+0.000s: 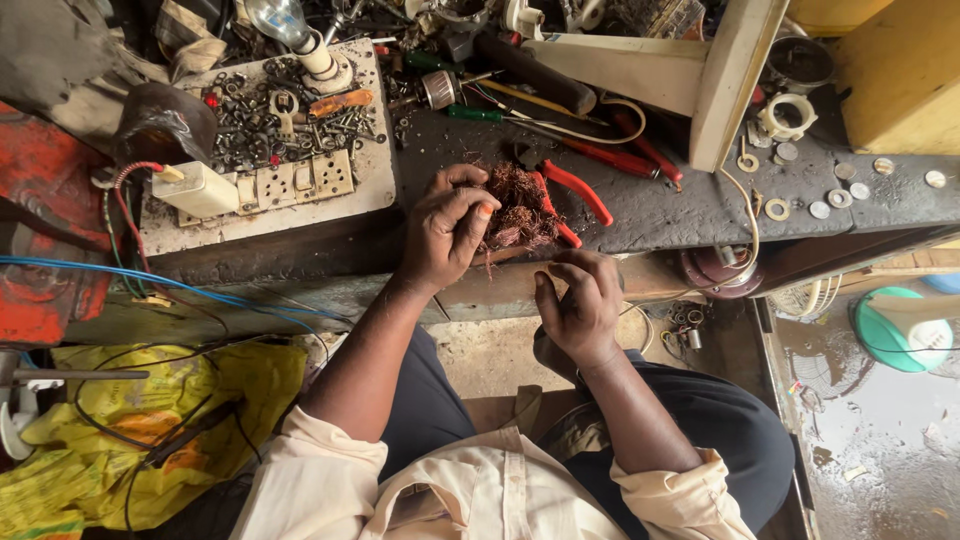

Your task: The person uses red-handled pliers to cut a bundle of copper wire into smaller pieces. They repeatedly grasp the wire bundle, cut sections, and place the cut pieces onto the workbench.

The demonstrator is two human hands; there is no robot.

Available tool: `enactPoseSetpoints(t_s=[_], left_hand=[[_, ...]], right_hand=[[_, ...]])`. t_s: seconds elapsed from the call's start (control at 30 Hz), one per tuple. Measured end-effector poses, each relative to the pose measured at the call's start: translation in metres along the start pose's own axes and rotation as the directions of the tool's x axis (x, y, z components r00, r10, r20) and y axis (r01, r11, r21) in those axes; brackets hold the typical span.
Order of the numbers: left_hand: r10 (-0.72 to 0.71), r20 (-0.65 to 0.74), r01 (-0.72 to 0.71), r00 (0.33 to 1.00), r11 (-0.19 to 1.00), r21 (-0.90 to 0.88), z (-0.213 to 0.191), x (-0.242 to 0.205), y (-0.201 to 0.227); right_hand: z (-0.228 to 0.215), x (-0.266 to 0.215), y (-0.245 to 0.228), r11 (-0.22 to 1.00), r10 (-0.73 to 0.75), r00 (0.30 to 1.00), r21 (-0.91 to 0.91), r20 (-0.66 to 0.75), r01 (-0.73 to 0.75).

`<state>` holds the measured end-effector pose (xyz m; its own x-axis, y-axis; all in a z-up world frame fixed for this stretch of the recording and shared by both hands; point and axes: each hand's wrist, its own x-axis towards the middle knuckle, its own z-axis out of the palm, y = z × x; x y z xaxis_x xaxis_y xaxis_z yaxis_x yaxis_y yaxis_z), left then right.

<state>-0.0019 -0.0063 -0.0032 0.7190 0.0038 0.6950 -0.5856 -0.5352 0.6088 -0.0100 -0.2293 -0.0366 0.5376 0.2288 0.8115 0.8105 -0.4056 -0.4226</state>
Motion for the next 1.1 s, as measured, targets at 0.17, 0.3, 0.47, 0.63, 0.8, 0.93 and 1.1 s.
enactPoseSetpoints(t_s=[0.17,0.3,0.47,0.63,0.8,0.93,1.1], left_hand=[[-0.013,0.009,0.013,1.000,1.000,-0.015,-0.002,0.000,0.001],[0.005,0.011,-0.005,1.000,1.000,0.002,-0.003,0.002,0.001],[-0.005,0.030,0.005,1.000,1.000,0.004,-0.001,0.000,-0.003],[-0.011,0.035,0.011,0.999,1.000,0.002,-0.001,0.001,-0.003],[0.002,0.031,-0.002,1.000,1.000,-0.003,-0.002,0.002,0.000],[0.000,0.020,0.001,1.000,1.000,-0.018,-0.003,0.001,0.000],[0.004,0.003,-0.004,1.000,0.999,-0.036,-0.003,0.002,0.002]], right_hand=[[0.009,0.012,0.002,0.987,0.145,0.989,0.072,0.003,-0.145],[0.018,0.009,0.018,0.958,0.227,0.973,0.171,0.043,-0.231],[0.017,0.001,0.039,0.885,0.322,0.934,0.300,0.155,-0.355],[0.013,0.005,0.052,0.739,0.384,0.895,0.505,0.227,-0.445],[0.016,0.028,0.055,0.650,0.478,0.870,0.618,0.120,-0.442],[0.019,0.067,0.060,0.781,0.310,0.903,0.462,0.299,-0.421],[0.016,0.072,0.062,0.571,0.309,0.781,0.550,0.543,-0.609]])
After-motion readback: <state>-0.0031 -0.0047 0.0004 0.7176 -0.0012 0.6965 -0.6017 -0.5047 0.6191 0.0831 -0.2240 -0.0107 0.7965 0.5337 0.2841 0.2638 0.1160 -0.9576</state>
